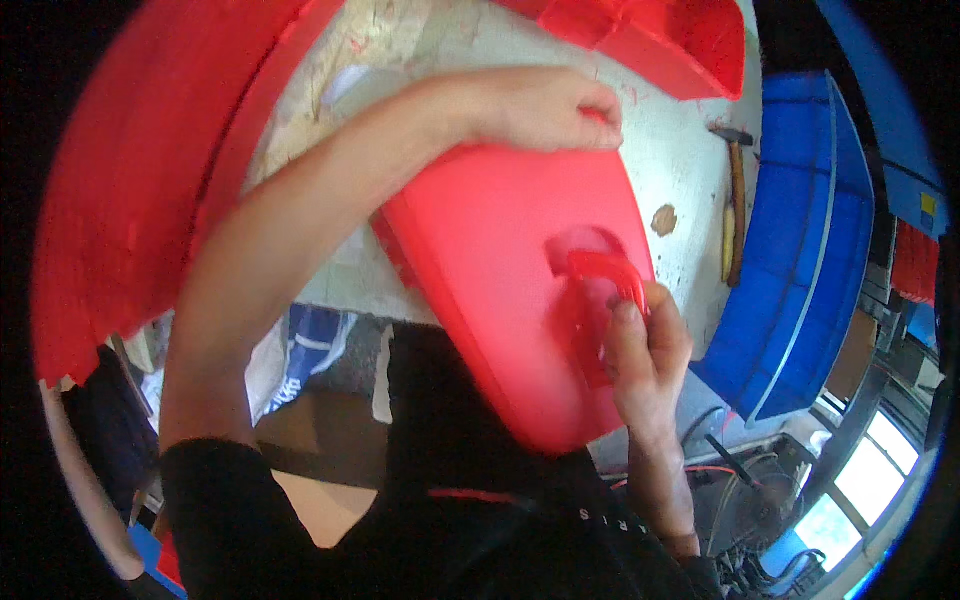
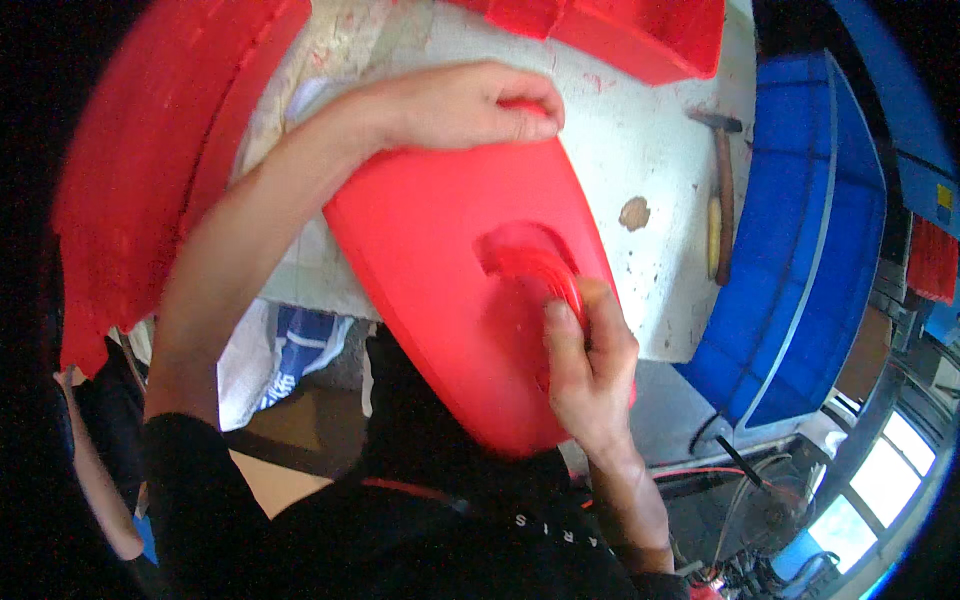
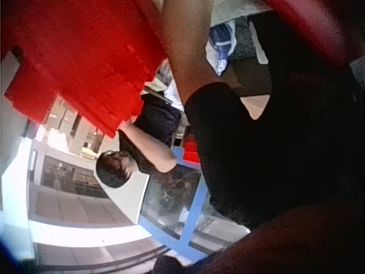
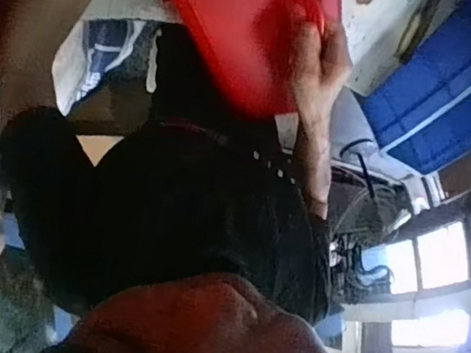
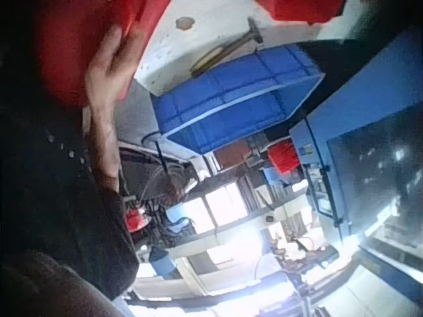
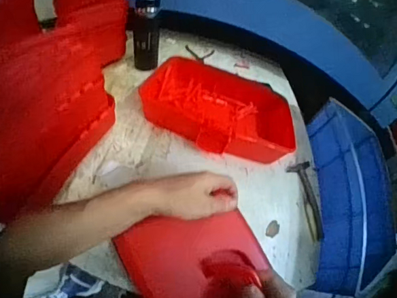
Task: The person repeatedly trims excess plastic flash from the edges of red plastic containers using a utility knife and a hammer. They rotate the containers to access different edges, remove small plastic pieces by hand, and place finished containers aside.
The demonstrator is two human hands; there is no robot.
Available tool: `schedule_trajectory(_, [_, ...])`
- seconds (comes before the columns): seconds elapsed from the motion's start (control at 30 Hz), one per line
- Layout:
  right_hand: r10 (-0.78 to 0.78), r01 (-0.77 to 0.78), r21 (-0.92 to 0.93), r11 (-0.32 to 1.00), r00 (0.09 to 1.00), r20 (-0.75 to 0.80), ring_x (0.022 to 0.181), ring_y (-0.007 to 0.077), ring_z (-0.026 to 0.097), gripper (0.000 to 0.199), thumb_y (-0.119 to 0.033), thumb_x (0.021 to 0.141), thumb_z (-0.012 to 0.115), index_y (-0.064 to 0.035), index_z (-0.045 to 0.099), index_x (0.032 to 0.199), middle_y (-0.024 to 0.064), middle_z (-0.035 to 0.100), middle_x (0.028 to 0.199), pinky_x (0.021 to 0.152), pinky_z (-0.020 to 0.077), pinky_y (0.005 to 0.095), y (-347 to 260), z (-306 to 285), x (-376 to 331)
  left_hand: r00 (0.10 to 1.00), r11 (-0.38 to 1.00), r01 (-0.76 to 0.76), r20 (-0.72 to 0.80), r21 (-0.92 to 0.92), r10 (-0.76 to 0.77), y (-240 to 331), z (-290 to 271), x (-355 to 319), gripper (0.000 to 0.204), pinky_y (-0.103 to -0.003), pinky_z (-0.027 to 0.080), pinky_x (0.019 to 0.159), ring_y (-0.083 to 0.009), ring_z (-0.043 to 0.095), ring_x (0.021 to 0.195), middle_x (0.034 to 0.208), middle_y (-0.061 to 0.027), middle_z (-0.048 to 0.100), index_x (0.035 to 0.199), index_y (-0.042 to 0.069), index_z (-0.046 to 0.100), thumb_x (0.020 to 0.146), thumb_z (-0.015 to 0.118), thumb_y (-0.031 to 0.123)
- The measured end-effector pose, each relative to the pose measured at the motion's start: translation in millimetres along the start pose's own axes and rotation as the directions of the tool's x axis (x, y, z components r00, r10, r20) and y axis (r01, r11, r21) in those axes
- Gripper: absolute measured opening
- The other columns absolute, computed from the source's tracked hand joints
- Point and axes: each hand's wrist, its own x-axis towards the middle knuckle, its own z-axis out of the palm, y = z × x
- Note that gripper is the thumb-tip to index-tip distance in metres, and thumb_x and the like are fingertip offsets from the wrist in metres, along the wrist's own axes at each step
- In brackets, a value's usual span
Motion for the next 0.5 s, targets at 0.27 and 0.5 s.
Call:
schedule_trajectory(0.27, [-0.069, 0.051, -0.321, 0.946, 0.997, -0.044, 0.074, 0.0138, 0.058, 0.021, -0.014, 0.100, 0.058, 0.0033, 0.060, 0.113, 0.0119, 0.065, 0.083, 0.066, 0.0483, 0.0313, -5.3, -5.5, 3.7, 0.994, 0.996, -0.084, -0.067, -0.034, 0.081, -2.9, 18.8, -14.2, 0.029, -0.032, 0.047, 0.091, -0.0189, 0.059, 0.102, 0.108, -0.0096, 0.064, 0.117, 0.007, 0.059, 0.099, 0.059, 0.029])
schedule_trajectory(0.5, [0.036, 0.094, -0.399, 0.912, 0.951, 0.306, 0.066, 0.0351, 0.068, 0.024, -0.014, 0.100, 0.056, 0.0031, 0.053, 0.116, 0.0213, 0.063, 0.072, 0.057, 0.0500, 0.0420, -27.6, -9.5, 28.4, 0.990, 0.986, -0.112, -0.101, -0.121, 0.100, -10.4, 18.2, -19.8, 0.036, -0.035, 0.049, 0.089, -0.0247, 0.061, 0.100, 0.106, -0.0140, 0.063, 0.114, 0.004, 0.059, 0.090, 0.071, 0.029])
